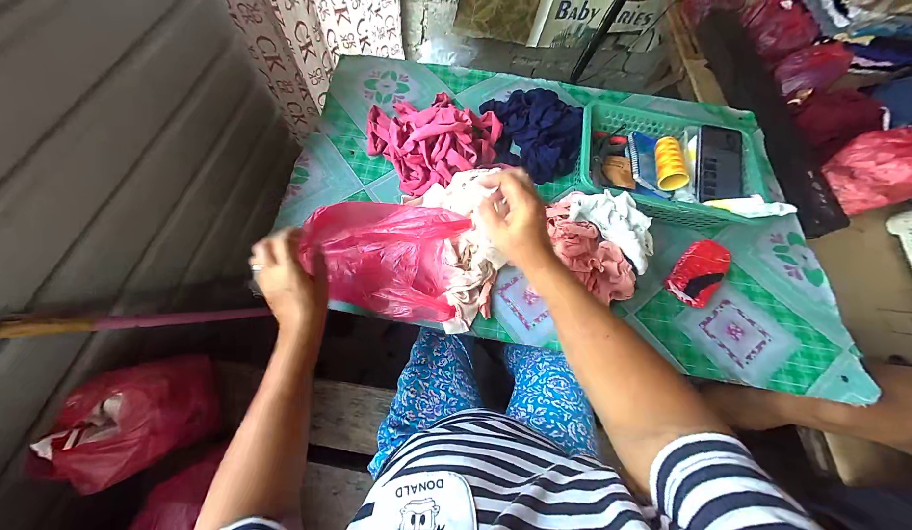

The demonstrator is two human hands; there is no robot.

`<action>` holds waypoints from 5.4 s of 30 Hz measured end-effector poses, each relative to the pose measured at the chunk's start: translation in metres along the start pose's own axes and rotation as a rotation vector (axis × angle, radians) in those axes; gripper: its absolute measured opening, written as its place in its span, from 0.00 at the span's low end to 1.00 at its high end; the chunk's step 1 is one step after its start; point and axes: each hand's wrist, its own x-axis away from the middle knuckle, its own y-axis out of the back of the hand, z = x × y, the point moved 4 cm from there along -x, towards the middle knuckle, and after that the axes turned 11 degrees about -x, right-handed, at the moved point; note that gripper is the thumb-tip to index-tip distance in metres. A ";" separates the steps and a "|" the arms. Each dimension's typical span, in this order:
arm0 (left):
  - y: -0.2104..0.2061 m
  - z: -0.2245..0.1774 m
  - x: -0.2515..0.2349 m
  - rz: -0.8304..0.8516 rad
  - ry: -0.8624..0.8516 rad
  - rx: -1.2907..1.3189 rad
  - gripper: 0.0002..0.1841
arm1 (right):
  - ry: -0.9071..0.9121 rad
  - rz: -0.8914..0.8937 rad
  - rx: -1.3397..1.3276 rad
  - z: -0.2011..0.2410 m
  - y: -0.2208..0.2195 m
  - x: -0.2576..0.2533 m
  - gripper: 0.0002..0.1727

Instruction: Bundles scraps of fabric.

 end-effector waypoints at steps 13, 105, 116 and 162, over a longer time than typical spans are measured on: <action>-0.040 -0.022 0.025 0.401 -0.057 -0.194 0.27 | -0.587 0.515 0.318 -0.110 -0.092 -0.158 0.72; -0.084 -0.092 -0.184 0.430 0.122 0.729 0.19 | -0.359 -0.178 -1.413 -0.113 -0.060 -0.109 0.16; -0.083 -0.104 -0.168 0.311 -0.460 0.181 0.28 | -0.397 0.662 -0.353 -0.125 -0.092 -0.132 0.19; -0.021 -0.155 -0.166 0.443 -0.231 0.260 0.22 | -0.220 0.211 -0.377 -0.039 -0.047 -0.132 0.15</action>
